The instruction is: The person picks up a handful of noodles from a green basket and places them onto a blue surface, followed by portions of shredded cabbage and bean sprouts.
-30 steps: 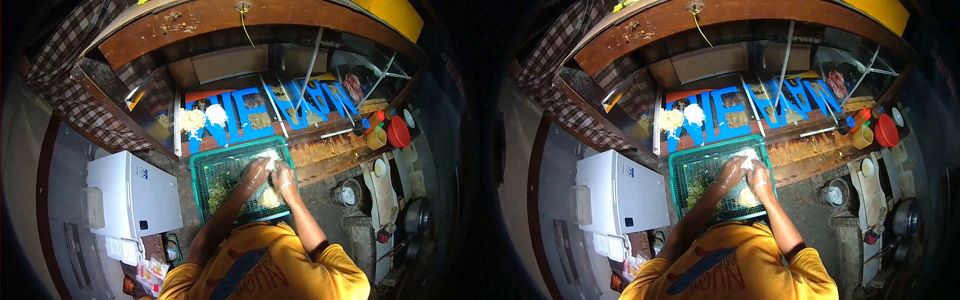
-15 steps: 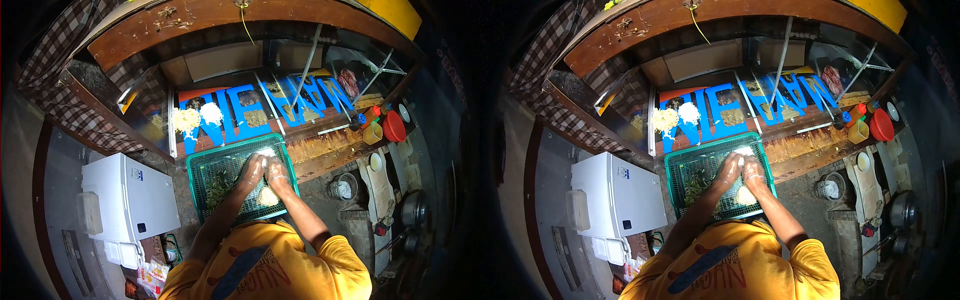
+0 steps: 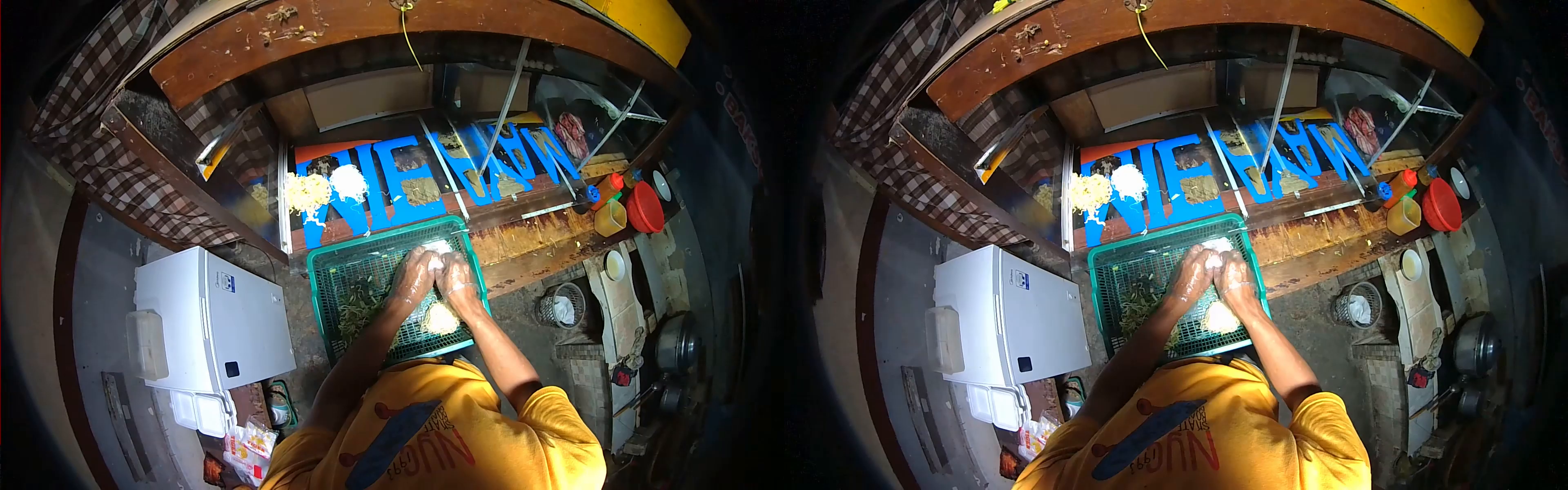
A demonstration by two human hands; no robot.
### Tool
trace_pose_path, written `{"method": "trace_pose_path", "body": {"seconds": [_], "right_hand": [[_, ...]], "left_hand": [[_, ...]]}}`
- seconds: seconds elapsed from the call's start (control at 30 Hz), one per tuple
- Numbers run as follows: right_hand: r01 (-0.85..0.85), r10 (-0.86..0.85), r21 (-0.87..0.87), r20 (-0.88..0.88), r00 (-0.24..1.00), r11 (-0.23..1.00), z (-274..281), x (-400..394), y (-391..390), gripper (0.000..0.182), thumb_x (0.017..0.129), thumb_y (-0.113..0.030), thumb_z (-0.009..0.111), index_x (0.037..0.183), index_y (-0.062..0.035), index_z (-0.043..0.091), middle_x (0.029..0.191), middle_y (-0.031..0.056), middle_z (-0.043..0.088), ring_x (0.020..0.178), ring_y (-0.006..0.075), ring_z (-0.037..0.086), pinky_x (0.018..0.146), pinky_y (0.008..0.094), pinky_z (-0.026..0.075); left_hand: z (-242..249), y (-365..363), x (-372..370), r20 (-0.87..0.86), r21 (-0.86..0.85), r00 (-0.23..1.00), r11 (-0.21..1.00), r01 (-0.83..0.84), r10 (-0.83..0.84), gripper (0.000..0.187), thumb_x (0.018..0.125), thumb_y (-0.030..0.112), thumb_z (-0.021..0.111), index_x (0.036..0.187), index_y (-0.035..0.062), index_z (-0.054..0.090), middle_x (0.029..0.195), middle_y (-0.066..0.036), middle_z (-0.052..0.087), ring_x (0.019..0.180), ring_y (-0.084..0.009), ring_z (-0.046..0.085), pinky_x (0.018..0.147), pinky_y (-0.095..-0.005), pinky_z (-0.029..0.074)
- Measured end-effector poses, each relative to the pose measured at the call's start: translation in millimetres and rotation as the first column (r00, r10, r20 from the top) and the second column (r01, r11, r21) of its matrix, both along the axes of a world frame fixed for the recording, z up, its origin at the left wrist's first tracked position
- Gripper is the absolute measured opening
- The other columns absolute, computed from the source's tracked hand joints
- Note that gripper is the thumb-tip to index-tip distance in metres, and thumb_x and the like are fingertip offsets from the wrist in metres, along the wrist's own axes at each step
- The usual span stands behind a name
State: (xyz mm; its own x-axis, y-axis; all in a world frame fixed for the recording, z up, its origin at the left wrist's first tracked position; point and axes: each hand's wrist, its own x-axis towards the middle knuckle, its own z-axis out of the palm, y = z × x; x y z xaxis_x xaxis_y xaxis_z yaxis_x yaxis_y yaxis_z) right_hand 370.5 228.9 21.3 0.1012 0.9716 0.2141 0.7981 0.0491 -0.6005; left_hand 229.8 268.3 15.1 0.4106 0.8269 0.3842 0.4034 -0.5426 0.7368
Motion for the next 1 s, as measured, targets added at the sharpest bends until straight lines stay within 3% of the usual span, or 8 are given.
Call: {"method": "trace_pose_path", "body": {"seconds": [0.07,0.2,0.37,0.47,0.7,0.77,0.87,1.0], "right_hand": [[0.032,-0.028,0.032,-0.099,0.995,0.999,5.4,0.4,-0.1,0.025,0.082,-0.005,0.068,0.104,0.0056,0.067,0.102,0.0297,0.066,0.095,0.0459,0.065,0.084,0.0502,0.054],[0.060,-0.055,0.036,-0.114,0.992,0.998,12.8,1.8,0.7,0.025,0.081,-0.004,0.067,0.104,0.0065,0.066,0.102,0.0307,0.066,0.096,0.0465,0.065,0.085,0.0506,0.054],[0.001,0.002,0.029,-0.117,0.993,1.000,39.4,6.2,2.2,0.029,0.084,-0.009,0.066,0.109,0.0050,0.064,0.104,0.0296,0.065,0.096,0.0475,0.063,0.085,0.0529,0.052],[0.049,-0.046,0.020,-0.115,0.992,0.999,40.3,8.4,5.9,0.020,0.080,-0.009,0.069,0.098,-0.0005,0.066,0.096,0.0239,0.068,0.090,0.0427,0.066,0.080,0.0489,0.053],[0.003,0.001,0.028,-0.122,0.993,1.000,63.1,15.8,6.1,0.020,0.080,-0.012,0.071,0.096,-0.0018,0.065,0.091,0.0216,0.067,0.086,0.0399,0.066,0.076,0.0461,0.052],[-0.027,0.017,-0.050,-0.177,0.984,0.998,70.1,16.9,5.7,0.022,0.081,-0.013,0.074,0.098,-0.0022,0.065,0.089,0.0183,0.067,0.080,0.0320,0.067,0.073,0.0413,0.053],[-0.028,-0.027,-0.187,-0.290,0.957,0.982,86.6,15.2,4.6,0.034,0.079,-0.011,0.076,0.111,-0.0036,0.066,0.103,0.0194,0.069,0.089,0.0369,0.068,0.082,0.0445,0.054],[-0.019,-0.032,-0.172,-0.290,0.956,0.985,78.2,19.3,7.1,0.043,0.078,-0.009,0.079,0.119,-0.0067,0.067,0.110,0.0183,0.070,0.092,0.0345,0.070,0.083,0.0422,0.055]], "left_hand": [[-3.6,1.1,1.8,0.023,0.018,0.999,0.999,-0.039,0.039,0.030,0.080,0.001,0.066,0.110,0.0015,0.068,0.112,-0.022,0.065,0.108,-0.0418,0.061,0.094,-0.0468,0.051],[8.6,-0.2,2.4,-0.008,0.082,0.997,0.994,-0.075,0.076,0.037,0.080,0.003,0.069,0.117,0.0021,0.067,0.117,-0.021,0.066,0.111,-0.0404,0.062,0.097,-0.0463,0.051],[22.8,0.1,1.1,0.027,0.003,0.999,1.000,-0.020,0.020,0.043,0.081,0.007,0.072,0.123,0.0027,0.064,0.116,-0.022,0.067,0.111,-0.0405,0.062,0.098,-0.0467,0.050],[32.3,-2.0,0.3,0.070,-0.069,0.998,0.998,0.010,-0.005,0.038,0.083,0.004,0.070,0.121,0.0039,0.064,0.112,-0.021,0.068,0.107,-0.0419,0.063,0.094,-0.0475,0.051],[42.4,2.9,-0.6,0.095,-0.091,0.994,0.994,0.065,-0.057,0.027,0.085,-0.003,0.064,0.111,0.0039,0.064,0.106,-0.020,0.070,0.102,-0.0430,0.065,0.085,-0.0465,0.053],[41.2,5.7,0.1,0.126,-0.039,0.989,0.996,0.081,-0.075,0.025,0.085,-0.002,0.064,0.110,0.0034,0.063,0.104,-0.021,0.070,0.100,-0.0429,0.066,0.083,-0.0456,0.054],[51.8,6.1,1.0,0.241,-0.058,0.965,0.991,0.117,-0.099,0.024,0.086,-0.002,0.063,0.110,0.0033,0.063,0.101,-0.021,0.070,0.098,-0.0423,0.067,0.083,-0.0454,0.054],[73.9,1.3,0.4,0.210,-0.125,0.976,0.988,0.091,-0.063,0.022,0.087,-0.002,0.062,0.108,0.0029,0.063,0.099,-0.021,0.071,0.097,-0.0419,0.068,0.082,-0.0447,0.054]]}}
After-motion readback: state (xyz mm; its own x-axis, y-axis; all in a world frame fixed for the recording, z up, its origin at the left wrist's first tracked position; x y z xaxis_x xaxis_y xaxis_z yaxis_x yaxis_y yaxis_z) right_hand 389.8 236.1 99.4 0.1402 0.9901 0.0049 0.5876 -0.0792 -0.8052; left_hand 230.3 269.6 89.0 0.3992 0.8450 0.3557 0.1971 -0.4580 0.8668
